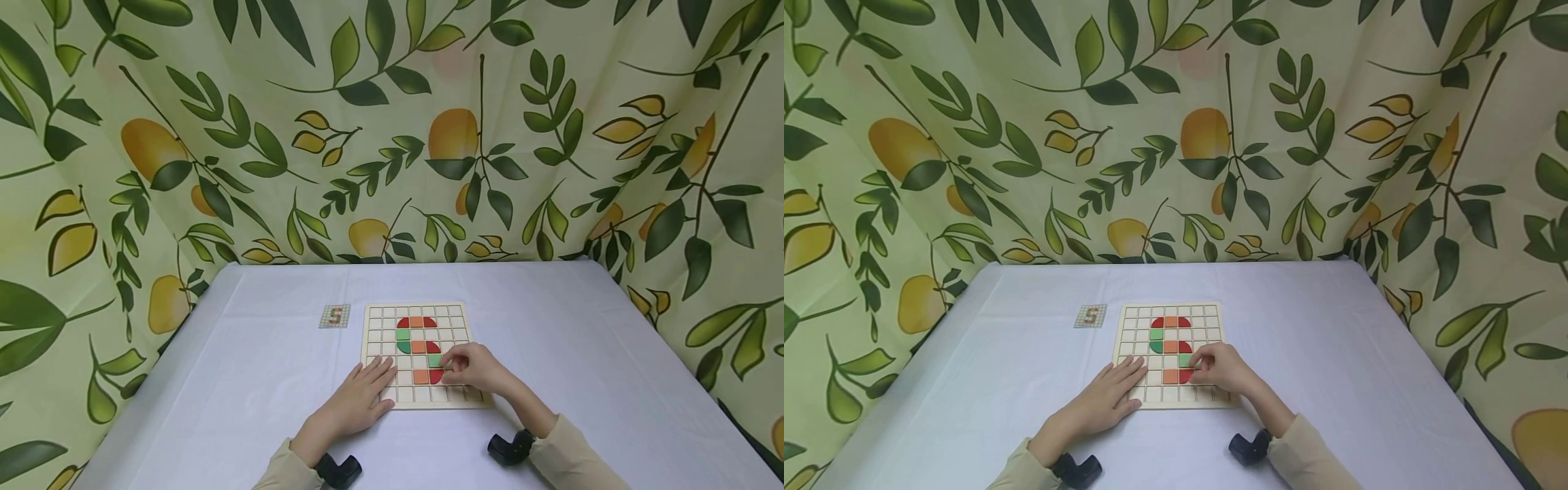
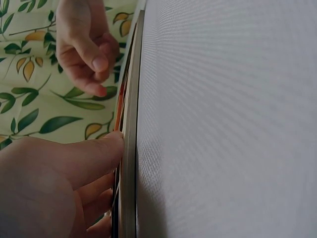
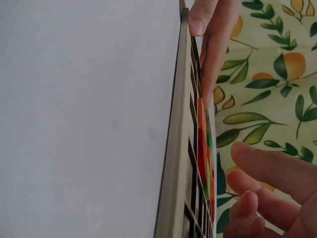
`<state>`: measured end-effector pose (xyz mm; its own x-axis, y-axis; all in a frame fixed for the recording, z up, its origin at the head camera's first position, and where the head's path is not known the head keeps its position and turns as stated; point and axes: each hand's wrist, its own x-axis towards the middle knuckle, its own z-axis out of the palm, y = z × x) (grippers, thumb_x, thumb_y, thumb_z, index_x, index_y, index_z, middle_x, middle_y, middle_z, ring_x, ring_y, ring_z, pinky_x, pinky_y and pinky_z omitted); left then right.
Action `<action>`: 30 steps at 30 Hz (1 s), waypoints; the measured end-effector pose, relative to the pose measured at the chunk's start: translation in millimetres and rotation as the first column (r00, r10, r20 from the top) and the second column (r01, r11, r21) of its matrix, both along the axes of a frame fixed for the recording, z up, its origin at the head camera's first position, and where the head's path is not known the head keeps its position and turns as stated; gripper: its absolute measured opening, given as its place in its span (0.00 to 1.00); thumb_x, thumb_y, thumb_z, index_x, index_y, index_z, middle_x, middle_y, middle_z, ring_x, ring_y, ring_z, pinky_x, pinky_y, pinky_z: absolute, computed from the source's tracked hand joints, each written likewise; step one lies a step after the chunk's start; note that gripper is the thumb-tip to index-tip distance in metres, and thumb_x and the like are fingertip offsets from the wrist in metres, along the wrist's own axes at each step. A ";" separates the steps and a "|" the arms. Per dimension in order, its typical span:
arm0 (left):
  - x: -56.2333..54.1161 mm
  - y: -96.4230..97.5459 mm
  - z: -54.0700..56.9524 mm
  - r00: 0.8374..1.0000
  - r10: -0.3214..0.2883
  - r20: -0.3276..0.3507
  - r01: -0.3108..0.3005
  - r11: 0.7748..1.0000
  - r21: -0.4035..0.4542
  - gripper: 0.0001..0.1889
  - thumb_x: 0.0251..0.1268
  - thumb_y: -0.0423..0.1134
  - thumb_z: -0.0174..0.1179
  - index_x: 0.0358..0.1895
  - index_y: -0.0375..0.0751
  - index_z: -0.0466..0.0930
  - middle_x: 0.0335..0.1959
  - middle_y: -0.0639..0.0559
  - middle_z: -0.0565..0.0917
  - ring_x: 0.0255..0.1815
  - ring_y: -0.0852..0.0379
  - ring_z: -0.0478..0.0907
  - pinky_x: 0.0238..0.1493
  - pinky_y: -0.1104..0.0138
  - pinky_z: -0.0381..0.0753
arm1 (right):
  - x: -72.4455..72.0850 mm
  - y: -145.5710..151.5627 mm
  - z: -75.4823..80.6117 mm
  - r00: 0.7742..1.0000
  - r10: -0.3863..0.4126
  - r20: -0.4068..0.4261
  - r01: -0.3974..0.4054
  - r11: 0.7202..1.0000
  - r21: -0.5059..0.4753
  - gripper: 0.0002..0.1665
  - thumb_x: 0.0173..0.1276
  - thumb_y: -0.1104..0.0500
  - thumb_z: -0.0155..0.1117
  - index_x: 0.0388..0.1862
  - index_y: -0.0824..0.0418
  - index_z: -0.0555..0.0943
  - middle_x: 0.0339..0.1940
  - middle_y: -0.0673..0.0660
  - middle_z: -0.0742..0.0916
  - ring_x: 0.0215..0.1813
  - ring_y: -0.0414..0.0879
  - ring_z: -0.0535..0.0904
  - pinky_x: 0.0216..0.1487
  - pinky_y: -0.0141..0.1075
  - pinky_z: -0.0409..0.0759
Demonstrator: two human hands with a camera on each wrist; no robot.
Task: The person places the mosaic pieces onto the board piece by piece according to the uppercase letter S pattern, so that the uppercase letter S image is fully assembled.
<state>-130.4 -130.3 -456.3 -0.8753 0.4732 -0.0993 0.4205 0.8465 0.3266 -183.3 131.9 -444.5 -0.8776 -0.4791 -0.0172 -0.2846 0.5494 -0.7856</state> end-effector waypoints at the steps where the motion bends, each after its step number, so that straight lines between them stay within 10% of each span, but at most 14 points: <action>1: 0.1 -0.1 0.1 1.000 0.001 0.001 -0.001 1.000 0.001 0.30 0.70 0.51 0.50 0.73 0.47 0.61 0.78 0.52 0.59 0.81 0.48 0.52 0.78 0.45 0.54 | 0.0 1.3 0.2 1.000 -0.002 0.002 0.002 1.000 0.003 0.13 0.53 0.62 0.74 0.36 0.67 0.84 0.20 0.49 0.76 0.23 0.34 0.66 0.23 0.24 0.65; 30: 1.6 -0.8 1.6 1.000 0.004 0.002 -0.004 1.000 0.003 0.31 0.69 0.52 0.51 0.73 0.47 0.61 0.78 0.52 0.59 0.81 0.48 0.52 0.78 0.46 0.54 | 3.5 43.3 0.2 0.990 -0.137 0.038 0.135 0.990 0.047 0.14 0.52 0.61 0.74 0.36 0.67 0.83 0.18 0.48 0.73 0.22 0.35 0.66 0.22 0.25 0.64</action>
